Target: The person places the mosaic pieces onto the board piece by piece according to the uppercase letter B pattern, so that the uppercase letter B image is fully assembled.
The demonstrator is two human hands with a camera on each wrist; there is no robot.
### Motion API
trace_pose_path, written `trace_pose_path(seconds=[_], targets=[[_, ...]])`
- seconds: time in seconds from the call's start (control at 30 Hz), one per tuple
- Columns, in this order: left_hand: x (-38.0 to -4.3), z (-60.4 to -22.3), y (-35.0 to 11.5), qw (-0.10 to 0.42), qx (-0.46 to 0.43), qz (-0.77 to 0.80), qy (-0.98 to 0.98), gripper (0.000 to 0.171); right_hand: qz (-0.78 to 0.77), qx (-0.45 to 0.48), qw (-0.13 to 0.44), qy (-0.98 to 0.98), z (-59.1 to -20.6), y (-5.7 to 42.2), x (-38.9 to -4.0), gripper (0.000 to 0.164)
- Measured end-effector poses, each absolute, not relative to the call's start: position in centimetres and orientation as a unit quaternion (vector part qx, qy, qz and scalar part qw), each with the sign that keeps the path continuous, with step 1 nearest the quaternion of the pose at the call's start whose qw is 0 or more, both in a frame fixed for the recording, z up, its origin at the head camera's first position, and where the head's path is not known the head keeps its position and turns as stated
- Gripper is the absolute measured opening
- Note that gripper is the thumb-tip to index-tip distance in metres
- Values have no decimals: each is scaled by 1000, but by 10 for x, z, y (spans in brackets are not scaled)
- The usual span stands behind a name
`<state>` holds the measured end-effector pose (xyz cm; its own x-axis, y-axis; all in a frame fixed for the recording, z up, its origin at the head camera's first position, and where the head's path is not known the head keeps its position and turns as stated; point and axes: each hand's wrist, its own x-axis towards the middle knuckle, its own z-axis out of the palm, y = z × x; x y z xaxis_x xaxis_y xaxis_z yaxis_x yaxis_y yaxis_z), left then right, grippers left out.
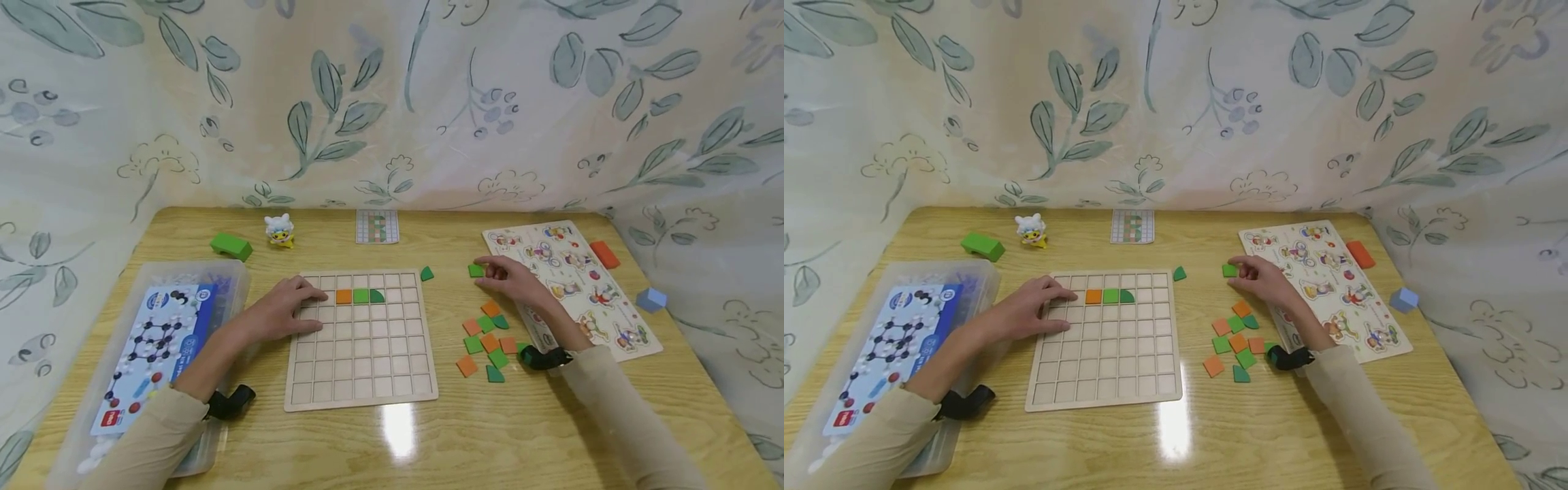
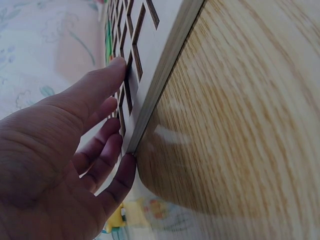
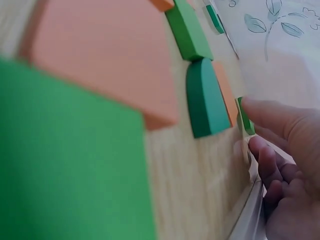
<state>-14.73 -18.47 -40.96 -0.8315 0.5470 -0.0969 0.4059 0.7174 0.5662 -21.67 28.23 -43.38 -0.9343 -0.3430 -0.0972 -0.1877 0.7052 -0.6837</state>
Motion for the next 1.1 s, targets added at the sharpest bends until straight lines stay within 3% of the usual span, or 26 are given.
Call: trace_pose_path(seconds=[1.1], targets=[[-147, -411, -185, 129, 254, 272, 919, 47, -361, -102, 116, 920, -433, 275, -213, 35]])
